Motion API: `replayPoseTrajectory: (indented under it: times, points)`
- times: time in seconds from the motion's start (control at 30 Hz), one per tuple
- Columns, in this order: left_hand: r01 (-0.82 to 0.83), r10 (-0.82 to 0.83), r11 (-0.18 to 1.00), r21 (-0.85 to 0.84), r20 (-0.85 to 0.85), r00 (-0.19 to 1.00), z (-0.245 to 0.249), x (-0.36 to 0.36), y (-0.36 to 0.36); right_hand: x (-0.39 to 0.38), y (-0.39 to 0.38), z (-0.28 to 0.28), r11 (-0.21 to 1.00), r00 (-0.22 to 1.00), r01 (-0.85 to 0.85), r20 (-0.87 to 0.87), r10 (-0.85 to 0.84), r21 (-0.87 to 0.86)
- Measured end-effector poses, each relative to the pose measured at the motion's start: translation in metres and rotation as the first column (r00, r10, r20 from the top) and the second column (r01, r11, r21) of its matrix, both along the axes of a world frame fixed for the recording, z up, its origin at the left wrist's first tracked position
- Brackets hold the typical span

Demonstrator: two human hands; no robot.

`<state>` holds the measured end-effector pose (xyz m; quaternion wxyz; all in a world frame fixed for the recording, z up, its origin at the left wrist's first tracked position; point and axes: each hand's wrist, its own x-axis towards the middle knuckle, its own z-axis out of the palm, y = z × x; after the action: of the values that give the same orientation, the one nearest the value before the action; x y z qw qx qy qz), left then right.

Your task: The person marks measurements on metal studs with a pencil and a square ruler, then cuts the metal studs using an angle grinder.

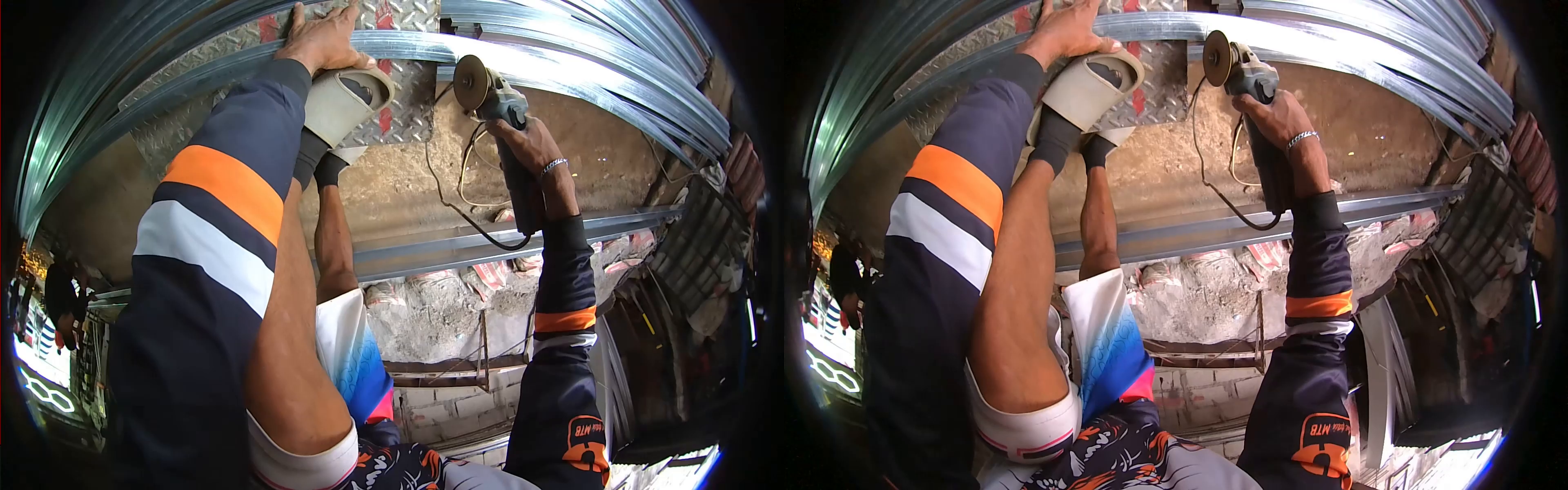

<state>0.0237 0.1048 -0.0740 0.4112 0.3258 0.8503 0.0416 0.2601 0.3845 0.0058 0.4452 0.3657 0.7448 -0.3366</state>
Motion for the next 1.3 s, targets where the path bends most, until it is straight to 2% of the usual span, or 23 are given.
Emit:
replayPoseTrajectory:
  times: [0.13,0.33,0.53,0.63,0.67,0.7,0.77,0.8,0.9,1.07,1.17,1.23,1.3]
  points:
    - [-0.01,0.01,0.999,0.04,-0.007,1.0,0.004,0.001,-0.003,-0.001,0.002,-0.002,1.0,1.0,-0.002,-0.013,0.002,0.002]
    - [0.011,-0.01,1.0,-0.023,0.02,1.0,0.004,-0.001,0.001,0.001,0.002,-0.005,0.998,0.999,-0.045,0.028,0.044,0.035]
    - [-0.005,0.006,0.999,0.047,-0.013,1.0,-0.001,0.002,-0.003,-0.003,0.003,-0.005,0.997,0.997,-0.06,-0.035,0.062,0.043]
    - [0.026,-0.025,0.999,-0.047,0.014,1.0,-0.002,-0.001,0.002,-0.01,0.006,-0.001,0.999,0.998,-0.047,0.029,0.047,0.014]
    - [0.019,-0.019,0.999,-0.036,0.019,1.0,-0.003,-0.001,0.001,-0.008,0.008,-0.001,0.99,0.991,-0.132,-0.029,0.131,-0.058]
    - [0.013,-0.012,1.0,-0.025,0.025,1.0,-0.004,0.001,-0.001,-0.007,0.012,-0.003,0.99,0.991,-0.131,-0.023,0.13,-0.061]
    - [0.006,-0.005,0.999,0.032,-0.011,1.0,-0.006,0.004,-0.003,-0.006,0.017,-0.007,0.956,0.953,-0.285,-0.122,0.276,-0.065]
    - [0.015,-0.015,1.0,-0.003,0.001,1.0,-0.003,0.002,0.0,-0.021,0.006,0.006,0.993,0.992,-0.117,-0.045,0.116,-0.014]
    - [0.027,-0.027,0.999,-0.038,0.014,1.0,-0.001,-0.001,0.002,-0.029,0.007,0.005,0.999,0.998,-0.047,-0.051,0.046,-0.005]
    - [0.048,-0.048,0.999,-0.008,-0.041,0.998,-0.009,0.003,-0.001,-0.029,0.012,0.0,0.998,0.997,-0.063,0.041,0.063,0.002]
    - [0.021,-0.021,0.999,-0.03,-0.021,1.0,-0.008,0.001,0.0,-0.027,0.01,0.002,1.0,0.999,0.009,0.034,-0.01,0.023]
    - [0.034,-0.032,0.997,-0.066,0.034,0.999,-0.003,-0.001,0.001,-0.029,0.011,0.001,0.998,0.998,-0.065,-0.004,0.065,0.004]
    - [0.038,-0.037,0.998,-0.046,0.022,0.999,-0.003,0.0,0.0,-0.034,0.01,0.007,0.995,0.995,-0.095,0.032,0.096,-0.021]
